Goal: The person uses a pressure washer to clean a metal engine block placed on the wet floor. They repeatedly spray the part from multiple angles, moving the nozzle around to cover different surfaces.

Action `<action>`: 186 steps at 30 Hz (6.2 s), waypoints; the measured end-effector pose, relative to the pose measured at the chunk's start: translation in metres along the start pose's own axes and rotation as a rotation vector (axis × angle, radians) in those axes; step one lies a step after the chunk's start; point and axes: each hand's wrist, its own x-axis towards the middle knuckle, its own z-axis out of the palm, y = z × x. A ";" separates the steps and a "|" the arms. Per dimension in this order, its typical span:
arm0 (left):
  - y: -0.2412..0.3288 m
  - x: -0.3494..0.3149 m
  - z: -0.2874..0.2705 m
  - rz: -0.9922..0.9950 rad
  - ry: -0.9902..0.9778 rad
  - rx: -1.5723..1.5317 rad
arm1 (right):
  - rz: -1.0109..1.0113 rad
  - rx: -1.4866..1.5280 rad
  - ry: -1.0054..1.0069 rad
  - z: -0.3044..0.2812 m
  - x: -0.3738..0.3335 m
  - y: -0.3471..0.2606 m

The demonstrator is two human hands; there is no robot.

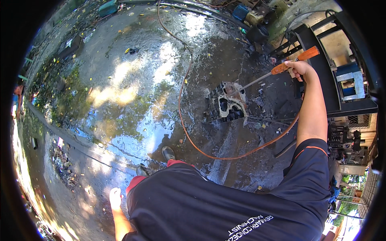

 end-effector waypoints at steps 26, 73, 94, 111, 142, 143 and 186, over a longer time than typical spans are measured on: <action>-0.024 0.008 -0.003 0.459 0.085 -0.109 | -0.032 0.010 0.034 0.000 -0.009 0.014; -0.014 -0.006 0.012 0.061 -0.059 0.025 | 0.011 0.014 0.034 0.006 -0.020 0.004; -0.027 -0.004 0.023 0.053 -0.047 -0.165 | 0.009 0.009 -0.028 0.002 -0.003 0.008; -0.056 0.018 0.026 0.198 -0.054 -0.214 | -0.025 0.054 0.011 0.007 -0.025 0.004; -0.035 -0.002 0.036 0.251 0.045 -0.032 | -0.007 0.054 0.018 0.008 -0.040 0.015; -0.036 -0.001 0.037 0.241 0.034 -0.010 | -0.011 0.045 0.029 0.008 -0.038 0.015; 0.005 0.008 0.046 0.078 -0.072 0.042 | -0.073 0.024 0.011 0.006 -0.042 0.043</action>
